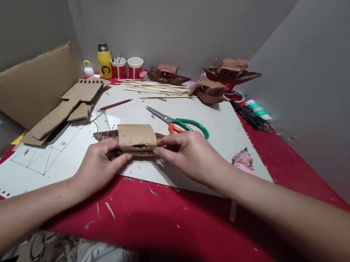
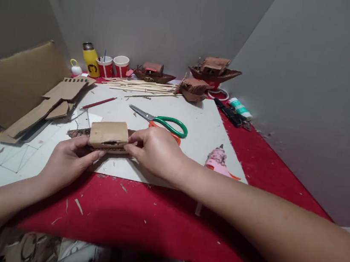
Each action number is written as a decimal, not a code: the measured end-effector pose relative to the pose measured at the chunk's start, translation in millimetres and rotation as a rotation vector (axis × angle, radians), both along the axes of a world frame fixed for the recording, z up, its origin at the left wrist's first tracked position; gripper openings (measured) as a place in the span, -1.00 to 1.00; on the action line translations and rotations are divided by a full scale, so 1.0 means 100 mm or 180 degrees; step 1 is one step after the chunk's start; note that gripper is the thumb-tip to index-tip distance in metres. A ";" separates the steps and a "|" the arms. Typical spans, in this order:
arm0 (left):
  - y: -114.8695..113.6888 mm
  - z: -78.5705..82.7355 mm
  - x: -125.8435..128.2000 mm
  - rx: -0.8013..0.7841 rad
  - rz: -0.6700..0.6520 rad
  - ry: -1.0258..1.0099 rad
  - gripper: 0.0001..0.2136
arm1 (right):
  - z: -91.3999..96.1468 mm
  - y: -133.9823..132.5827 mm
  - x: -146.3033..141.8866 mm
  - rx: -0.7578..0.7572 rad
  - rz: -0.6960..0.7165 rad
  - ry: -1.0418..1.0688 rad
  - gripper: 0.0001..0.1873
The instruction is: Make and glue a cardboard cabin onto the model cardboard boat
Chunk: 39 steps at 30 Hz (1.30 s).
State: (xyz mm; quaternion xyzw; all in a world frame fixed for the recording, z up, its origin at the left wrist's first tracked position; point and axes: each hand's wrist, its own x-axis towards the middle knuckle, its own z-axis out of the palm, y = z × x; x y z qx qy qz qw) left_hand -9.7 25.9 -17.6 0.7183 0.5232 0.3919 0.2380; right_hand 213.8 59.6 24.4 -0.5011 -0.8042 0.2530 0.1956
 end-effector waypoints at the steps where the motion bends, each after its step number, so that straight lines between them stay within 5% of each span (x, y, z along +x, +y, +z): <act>1: 0.00 -0.01 0.00 -0.0011 0.0005 0.0008 -0.83 | -0.02 0.02 -0.02 -0.0189 -0.0037 0.0244 -0.87; 6: 0.00 -0.01 0.00 -0.0050 0.0017 0.0116 -0.82 | -0.09 0.04 -0.08 -0.1205 -0.0259 0.1118 -0.87; 15: -0.07 0.04 -0.10 -0.0376 0.0254 0.0054 -0.70 | -0.04 0.05 -0.11 -0.1453 -0.0266 0.0831 -0.73; 21: -0.23 0.22 -0.34 0.1433 0.0235 0.0893 -0.77 | 0.04 0.05 -0.08 -0.1594 -0.0266 0.0426 -0.69; 24: -0.13 0.34 -0.42 0.1913 0.0408 0.0869 -0.80 | 0.04 0.04 -0.08 -0.1585 -0.0218 0.0364 -0.69; 27: 0.08 0.39 -0.45 0.1374 0.0516 0.0781 -0.83 | 0.02 0.03 -0.08 -0.1438 -0.0093 0.0333 -0.70; 32: 0.34 0.33 -0.46 -0.0199 -0.0509 0.0392 -0.37 | 0.02 0.03 -0.09 -0.1073 0.0104 0.0104 -0.67; 35: 0.38 0.32 -0.44 -0.0294 -0.0705 0.0779 -0.20 | 0.03 0.04 -0.11 -0.1038 0.0195 0.0054 -0.72; 39: 0.39 0.38 -0.38 0.0008 -0.0750 0.1497 -0.22 | 0.06 0.08 -0.14 -0.1173 0.0320 -0.0010 -0.77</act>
